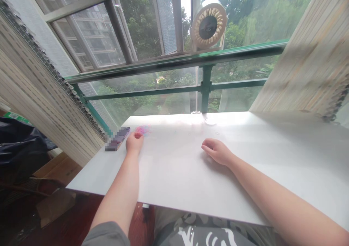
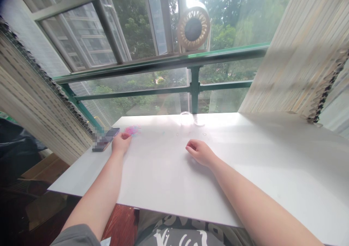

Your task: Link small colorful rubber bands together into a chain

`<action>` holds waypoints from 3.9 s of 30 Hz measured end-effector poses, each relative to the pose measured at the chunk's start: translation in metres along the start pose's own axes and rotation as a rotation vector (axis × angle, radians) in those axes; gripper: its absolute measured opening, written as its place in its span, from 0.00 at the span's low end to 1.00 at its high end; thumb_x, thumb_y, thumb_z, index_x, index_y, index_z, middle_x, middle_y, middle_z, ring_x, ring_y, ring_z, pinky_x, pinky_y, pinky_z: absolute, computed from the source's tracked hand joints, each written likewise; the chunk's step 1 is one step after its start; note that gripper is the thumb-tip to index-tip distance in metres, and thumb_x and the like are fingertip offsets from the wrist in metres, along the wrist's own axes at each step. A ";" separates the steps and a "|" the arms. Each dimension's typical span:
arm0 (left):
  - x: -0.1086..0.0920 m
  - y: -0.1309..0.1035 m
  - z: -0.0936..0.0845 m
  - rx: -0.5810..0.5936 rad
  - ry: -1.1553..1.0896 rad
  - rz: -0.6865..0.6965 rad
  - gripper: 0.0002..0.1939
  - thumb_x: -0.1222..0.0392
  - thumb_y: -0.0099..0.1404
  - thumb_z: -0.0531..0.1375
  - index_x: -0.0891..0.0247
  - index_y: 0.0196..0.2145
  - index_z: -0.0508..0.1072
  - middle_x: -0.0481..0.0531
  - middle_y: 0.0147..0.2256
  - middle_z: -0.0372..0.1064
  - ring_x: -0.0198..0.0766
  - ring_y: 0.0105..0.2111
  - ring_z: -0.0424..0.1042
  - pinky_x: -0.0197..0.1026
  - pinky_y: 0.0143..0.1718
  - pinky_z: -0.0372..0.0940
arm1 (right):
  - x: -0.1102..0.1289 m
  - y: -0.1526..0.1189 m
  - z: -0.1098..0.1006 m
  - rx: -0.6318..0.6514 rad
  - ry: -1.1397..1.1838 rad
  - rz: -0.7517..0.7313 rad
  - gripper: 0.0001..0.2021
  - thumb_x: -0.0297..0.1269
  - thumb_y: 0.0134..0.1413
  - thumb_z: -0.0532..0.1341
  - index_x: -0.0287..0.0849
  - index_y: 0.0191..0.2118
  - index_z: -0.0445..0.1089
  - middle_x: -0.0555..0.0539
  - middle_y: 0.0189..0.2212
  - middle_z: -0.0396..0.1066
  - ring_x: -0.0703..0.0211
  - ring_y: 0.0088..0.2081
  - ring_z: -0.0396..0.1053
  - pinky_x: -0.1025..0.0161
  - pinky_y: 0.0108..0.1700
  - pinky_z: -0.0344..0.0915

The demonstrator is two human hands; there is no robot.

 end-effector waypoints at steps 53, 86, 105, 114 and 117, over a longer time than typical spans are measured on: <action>0.016 0.012 0.010 -0.067 -0.253 0.000 0.13 0.62 0.47 0.58 0.68 0.33 0.70 0.56 0.32 0.71 0.39 0.32 0.71 0.40 0.38 0.64 | 0.000 0.000 -0.001 -0.017 -0.041 -0.005 0.09 0.39 0.48 0.50 0.41 0.26 0.64 0.52 0.22 0.64 0.65 0.24 0.59 0.66 0.28 0.56; -0.161 -0.139 0.082 0.707 -0.626 0.425 0.11 0.54 0.54 0.57 0.63 0.33 0.70 0.52 0.32 0.71 0.34 0.32 0.70 0.38 0.37 0.64 | -0.003 0.000 0.001 -0.070 0.119 -0.057 0.11 0.40 0.49 0.52 0.41 0.38 0.61 0.55 0.18 0.58 0.67 0.19 0.55 0.67 0.24 0.55; -0.147 -0.135 0.081 0.800 -0.697 0.340 0.14 0.56 0.50 0.61 0.65 0.34 0.70 0.55 0.34 0.71 0.36 0.33 0.70 0.40 0.38 0.65 | -0.003 0.002 0.002 -0.078 0.029 -0.074 0.07 0.36 0.47 0.52 0.40 0.29 0.66 0.50 0.23 0.67 0.65 0.24 0.60 0.66 0.28 0.57; -0.147 -0.133 0.077 0.792 -0.532 0.453 0.13 0.54 0.51 0.59 0.63 0.33 0.72 0.53 0.32 0.71 0.34 0.30 0.69 0.36 0.32 0.64 | -0.001 0.002 0.000 -0.072 -0.006 -0.063 0.08 0.36 0.46 0.52 0.40 0.28 0.66 0.50 0.23 0.66 0.65 0.24 0.59 0.66 0.28 0.56; -0.148 -0.133 0.075 0.777 -0.484 0.477 0.12 0.53 0.52 0.58 0.62 0.31 0.72 0.51 0.31 0.71 0.33 0.28 0.68 0.36 0.31 0.63 | 0.000 0.002 0.000 -0.068 -0.011 -0.059 0.08 0.37 0.46 0.52 0.40 0.28 0.66 0.50 0.22 0.66 0.65 0.23 0.58 0.66 0.27 0.56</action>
Point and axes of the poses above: each hand's wrist, its own y-axis towards the middle knuckle, its own z-axis out of the palm, x = y × z, the point moved 2 cm from there along y, towards the middle knuckle
